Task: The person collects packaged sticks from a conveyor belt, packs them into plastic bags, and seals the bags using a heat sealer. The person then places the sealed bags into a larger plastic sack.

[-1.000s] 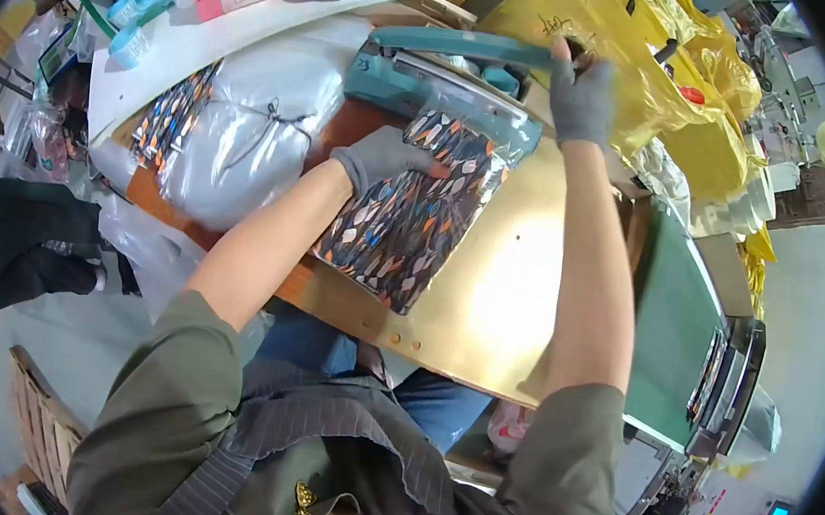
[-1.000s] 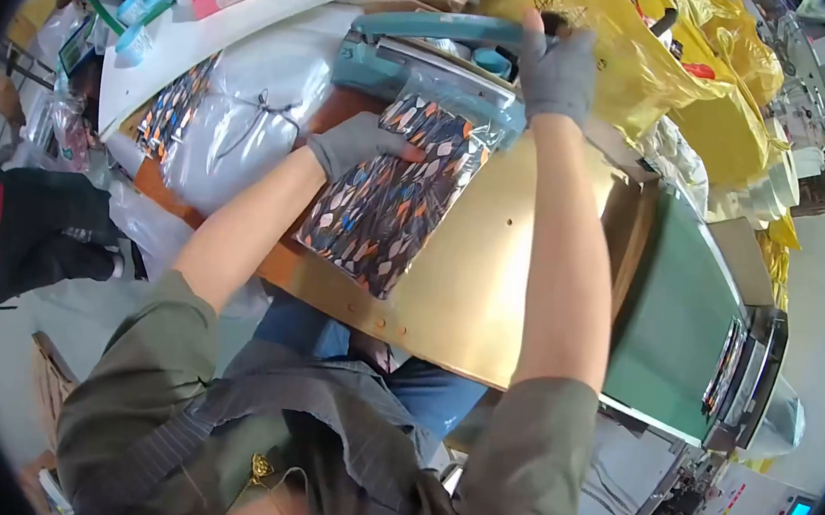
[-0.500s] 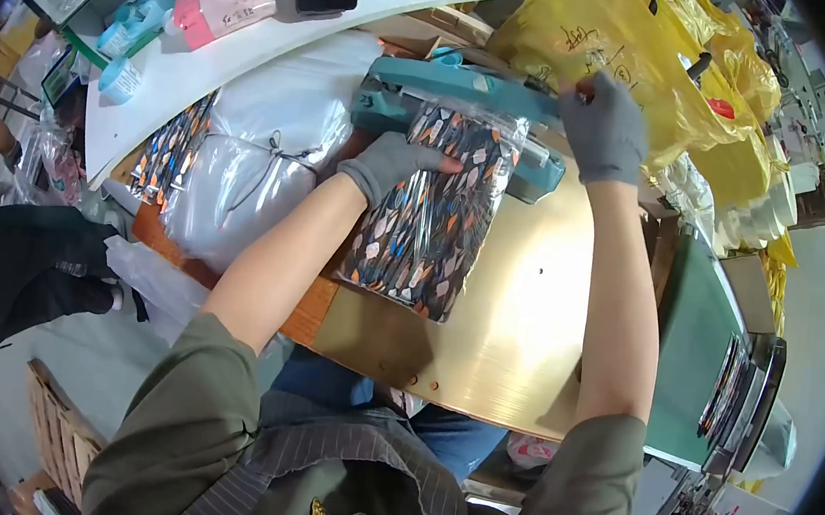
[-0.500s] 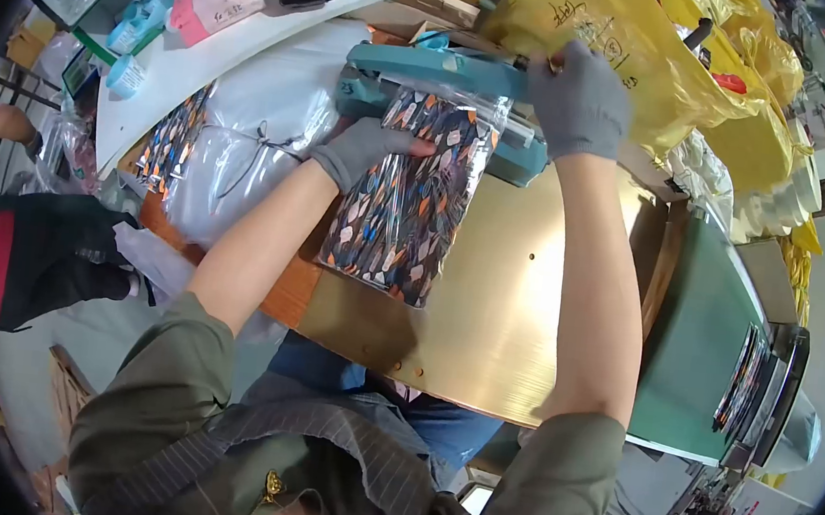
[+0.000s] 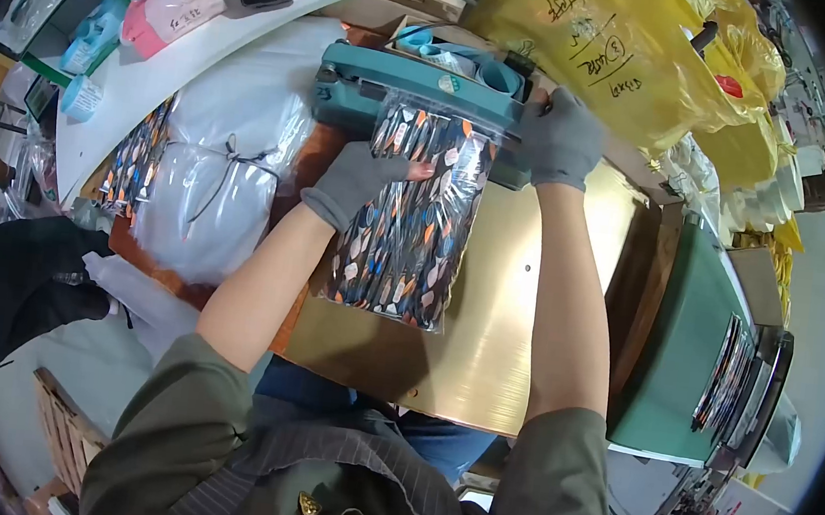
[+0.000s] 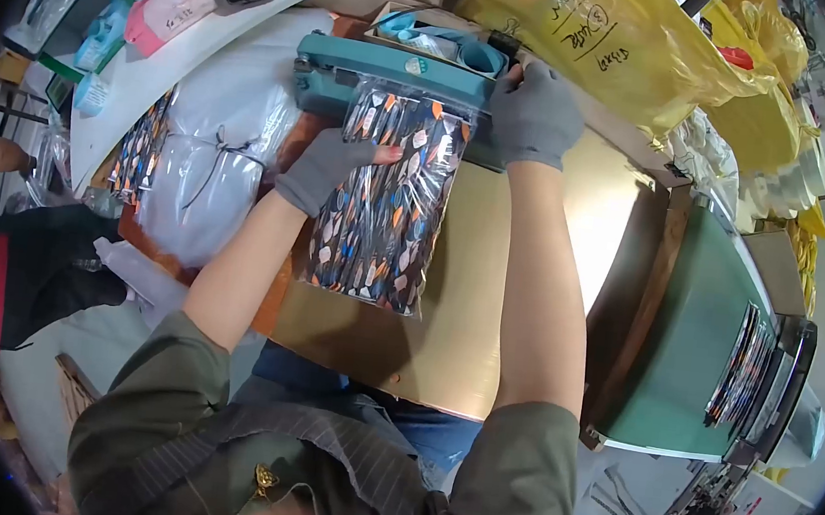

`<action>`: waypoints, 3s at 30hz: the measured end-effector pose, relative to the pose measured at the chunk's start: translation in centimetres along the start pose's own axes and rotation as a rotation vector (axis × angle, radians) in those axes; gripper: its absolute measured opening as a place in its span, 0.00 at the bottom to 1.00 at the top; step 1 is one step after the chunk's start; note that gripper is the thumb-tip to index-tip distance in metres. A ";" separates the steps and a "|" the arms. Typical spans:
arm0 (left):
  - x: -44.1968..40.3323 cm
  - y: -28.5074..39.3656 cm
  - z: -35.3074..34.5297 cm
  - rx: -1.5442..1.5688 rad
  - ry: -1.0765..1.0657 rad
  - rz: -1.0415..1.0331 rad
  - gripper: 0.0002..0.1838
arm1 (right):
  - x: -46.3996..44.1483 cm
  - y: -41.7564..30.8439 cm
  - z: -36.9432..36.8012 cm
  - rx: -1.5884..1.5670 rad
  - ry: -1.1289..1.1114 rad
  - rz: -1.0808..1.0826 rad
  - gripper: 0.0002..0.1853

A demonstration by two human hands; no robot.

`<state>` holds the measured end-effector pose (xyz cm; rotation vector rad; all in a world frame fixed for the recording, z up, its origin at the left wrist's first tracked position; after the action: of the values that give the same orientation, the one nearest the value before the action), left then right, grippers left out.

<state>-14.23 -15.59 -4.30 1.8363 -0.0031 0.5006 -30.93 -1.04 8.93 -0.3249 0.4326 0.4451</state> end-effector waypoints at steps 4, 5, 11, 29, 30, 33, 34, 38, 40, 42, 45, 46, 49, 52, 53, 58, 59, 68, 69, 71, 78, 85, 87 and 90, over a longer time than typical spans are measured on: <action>-0.2 -0.4 0.2 -0.028 0.016 0.018 0.23 | 0.0 0.1 -0.3 0.003 -0.040 -0.011 0.13; -0.3 -0.4 0.1 -0.022 0.011 0.017 0.24 | 0.1 0.0 -0.2 -0.001 -0.035 -0.014 0.13; -0.7 -0.5 -0.1 0.052 -0.058 0.061 0.24 | 2.1 1.7 0.4 -0.476 -0.144 -0.149 0.25; 19.4 1.0 20.0 -0.998 0.248 -0.208 0.17 | 33.5 1.3 9.0 -0.407 -0.111 0.150 0.17; 20.1 1.4 19.6 -0.991 0.254 -0.214 0.17 | 33.6 1.3 9.1 -0.403 -0.108 0.159 0.17; 22.8 6.2 14.6 -1.171 0.314 -0.422 0.16 | 34.0 1.4 9.4 -0.385 -0.096 0.198 0.18; 24.4 7.8 12.1 -0.909 0.258 -0.383 0.15 | 33.9 2.0 8.9 -0.514 -0.121 0.115 0.18; 27.9 5.9 0.8 -0.197 0.021 -0.421 0.12 | 33.5 -0.1 8.5 -1.363 -0.482 -0.418 0.19; 27.9 3.2 -4.6 -0.523 0.015 -0.569 0.13 | 32.9 -6.0 11.7 -1.707 -0.628 -0.354 0.18; 29.1 1.0 -7.3 -0.368 0.055 -0.607 0.15 | 31.5 -8.8 14.2 -1.375 -0.680 -0.109 0.12; 29.1 0.6 -7.4 -0.211 0.073 -0.456 0.16 | 31.3 -2.5 10.9 -1.314 -0.484 -0.275 0.02; 30.4 2.5 -7.6 -0.359 0.069 -0.710 0.15 | 31.3 2.4 9.7 -1.233 -0.245 -0.267 0.01; 32.4 3.1 -12.1 0.057 -0.413 -0.100 0.12 | 32.8 2.4 7.4 -0.931 -0.450 -0.226 0.10; 29.0 1.1 -11.4 0.359 -0.657 -0.184 0.25 | 33.1 2.8 11.2 -0.995 -0.334 -0.256 0.16; 27.8 1.8 -11.8 0.313 -0.744 -0.192 0.25 | 33.7 4.1 13.6 -0.879 -0.292 -0.257 0.28; 12.9 7.0 -10.6 -0.280 -0.107 -0.800 0.29 | 41.0 11.9 7.5 -0.360 -0.420 -0.139 0.62; 9.9 6.3 -11.9 -0.284 -0.142 -0.800 0.29 | 41.6 12.1 7.8 -0.358 -0.402 -0.168 0.62; 2.2 -7.9 -9.6 -1.745 0.338 -0.623 0.37 | 42.0 10.7 7.4 -0.372 -0.469 -0.042 0.72; 0.3 -8.5 -7.5 -1.741 0.366 -0.721 0.38 | 42.2 10.6 7.0 -0.379 -0.475 -0.045 0.72; -1.4 -8.8 -5.6 -1.735 0.389 -0.825 0.39 | 42.1 10.8 6.9 -0.370 -0.437 -0.024 0.73; 3.0 -6.3 -8.2 -1.741 0.334 -0.573 0.40 | 42.3 10.9 7.9 -0.324 -0.457 -0.023 0.73; -0.6 -8.5 -5.7 -1.655 0.420 -0.733 0.40 | 42.0 10.6 7.3 -0.286 -0.491 -0.042 0.73; -1.5 -8.8 -5.3 -1.661 0.421 -0.753 0.39 | 42.0 10.6 7.2 -0.298 -0.496 -0.057 0.74; -1.5 -8.9 -5.2 -1.649 0.419 -0.788 0.38 | 42.0 10.6 6.9 -0.296 -0.490 -0.057 0.74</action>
<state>-15.11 -8.29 -11.65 0.0309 0.4405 0.1429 0.54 25.08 -6.96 -0.4966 -0.1225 0.5148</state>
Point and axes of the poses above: each hand's wrist, its own x-axis away from the middle knuckle, its own z-axis out of the back of the hand, y = z × x, the point moved 8 cm from there along -x, towards the middle knuckle, and after that the axes turned 1 degree about -y, right-handed, at the moved point
